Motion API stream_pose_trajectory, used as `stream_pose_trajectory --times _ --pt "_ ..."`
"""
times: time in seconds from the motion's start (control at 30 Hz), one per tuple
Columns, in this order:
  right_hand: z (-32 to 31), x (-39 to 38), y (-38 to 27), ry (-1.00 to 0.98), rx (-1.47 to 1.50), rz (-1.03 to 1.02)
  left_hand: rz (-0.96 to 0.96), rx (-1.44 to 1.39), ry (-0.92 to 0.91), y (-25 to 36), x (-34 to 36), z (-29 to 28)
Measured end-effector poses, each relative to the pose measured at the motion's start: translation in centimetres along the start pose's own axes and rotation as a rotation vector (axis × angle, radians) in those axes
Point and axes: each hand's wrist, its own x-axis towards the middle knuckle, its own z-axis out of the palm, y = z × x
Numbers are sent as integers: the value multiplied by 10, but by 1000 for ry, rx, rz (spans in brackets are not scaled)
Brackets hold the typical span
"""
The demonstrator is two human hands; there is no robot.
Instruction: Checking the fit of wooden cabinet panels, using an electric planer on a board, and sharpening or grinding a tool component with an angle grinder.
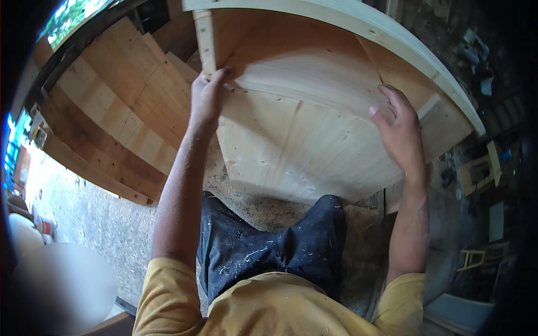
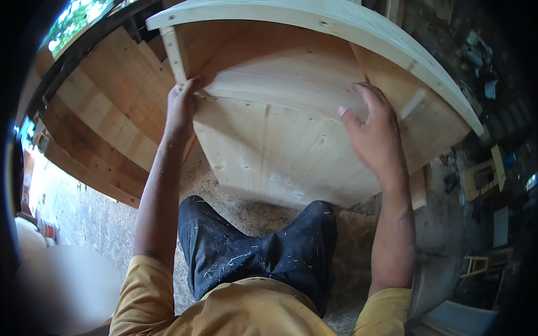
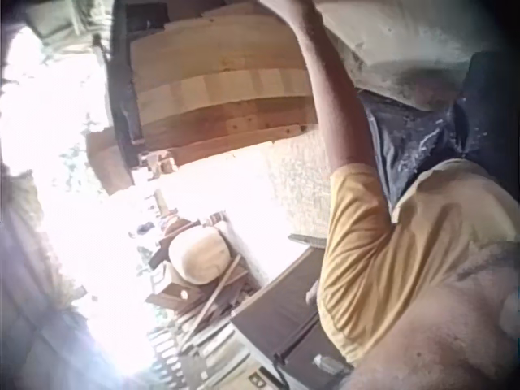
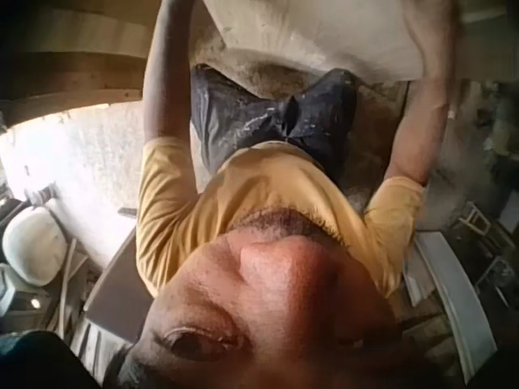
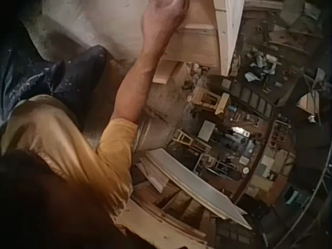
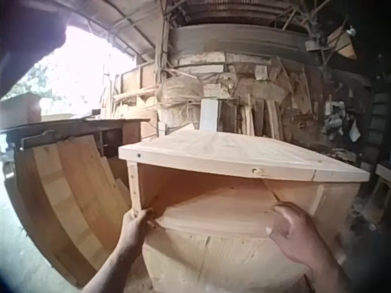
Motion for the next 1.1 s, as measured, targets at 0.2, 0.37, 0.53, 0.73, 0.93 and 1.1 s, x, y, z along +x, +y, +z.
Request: stream_pose_trajectory --times 0.2,0.37,0.53,0.73,0.93,1.1 --pt "38 72 34 -181 -262 221 59 -14 -14 2 -2 0" --pt "51 113 57 -290 -346 444 121 -1 -29 -2 0 3" --pt "70 113 64 -236 -261 359 78 47 -43 -3 1 2" --pt "70 113 62 -228 -249 305 104 104 17 -10 2 0" --pt "65 111 65 -270 -168 322 76 197 66 -7 1 3" --pt "66 106 50 -270 -110 305 44 209 53 -5 -2 -5"
